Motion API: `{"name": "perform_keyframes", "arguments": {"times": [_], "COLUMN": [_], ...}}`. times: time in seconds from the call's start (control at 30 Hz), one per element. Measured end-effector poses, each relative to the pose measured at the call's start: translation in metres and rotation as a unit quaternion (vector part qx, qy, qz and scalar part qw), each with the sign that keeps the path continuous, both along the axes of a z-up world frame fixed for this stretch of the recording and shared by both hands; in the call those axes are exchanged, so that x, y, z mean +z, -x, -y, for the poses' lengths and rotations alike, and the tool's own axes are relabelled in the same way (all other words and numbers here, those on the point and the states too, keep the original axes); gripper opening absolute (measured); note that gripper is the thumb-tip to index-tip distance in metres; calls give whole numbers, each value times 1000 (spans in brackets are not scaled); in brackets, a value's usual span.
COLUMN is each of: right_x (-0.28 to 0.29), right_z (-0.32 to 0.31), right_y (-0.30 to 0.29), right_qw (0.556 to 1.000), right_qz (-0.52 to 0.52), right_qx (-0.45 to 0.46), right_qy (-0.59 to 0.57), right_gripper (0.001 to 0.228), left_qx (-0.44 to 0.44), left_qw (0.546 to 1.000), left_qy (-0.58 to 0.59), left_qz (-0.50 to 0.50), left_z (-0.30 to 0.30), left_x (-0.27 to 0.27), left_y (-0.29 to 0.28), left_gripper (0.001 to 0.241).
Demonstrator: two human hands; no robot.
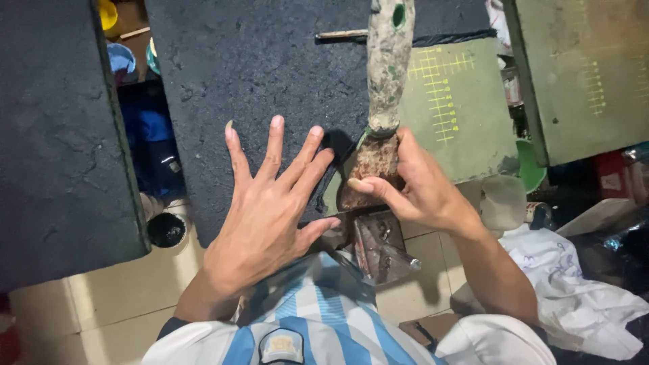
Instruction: Refining the edges of a screen printing stencil by scraping away excess emulsion or ink using a metal scraper.
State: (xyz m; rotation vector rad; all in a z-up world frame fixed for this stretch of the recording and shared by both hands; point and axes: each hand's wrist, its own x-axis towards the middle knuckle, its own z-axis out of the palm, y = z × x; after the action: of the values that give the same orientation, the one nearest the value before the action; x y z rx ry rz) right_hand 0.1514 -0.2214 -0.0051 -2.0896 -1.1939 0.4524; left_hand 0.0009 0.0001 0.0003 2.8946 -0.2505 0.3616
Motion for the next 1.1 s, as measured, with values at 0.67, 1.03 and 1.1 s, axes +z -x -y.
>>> {"name": "perform_keyframes", "arguments": {"times": [0.67, 1.03, 1.1], "right_x": [10, 16, 20], "right_z": [-6, -5, -9], "right_y": [6, 4, 7], "right_qw": [998, 998, 998], "right_qz": [-56, -41, -46], "right_qx": [-28, -39, -49], "right_qy": [-15, -8, -5], "right_gripper": [34, 44, 45], "left_qx": [-7, -12, -31], "left_qw": [1000, 1000, 999], "left_qy": [1, 16, 35], "left_qz": [-4, -13, 7], "left_z": [-1, 3, 3], "left_x": [0, 6, 8], "left_y": [1, 0, 1], "left_gripper": [90, 96, 88]}}
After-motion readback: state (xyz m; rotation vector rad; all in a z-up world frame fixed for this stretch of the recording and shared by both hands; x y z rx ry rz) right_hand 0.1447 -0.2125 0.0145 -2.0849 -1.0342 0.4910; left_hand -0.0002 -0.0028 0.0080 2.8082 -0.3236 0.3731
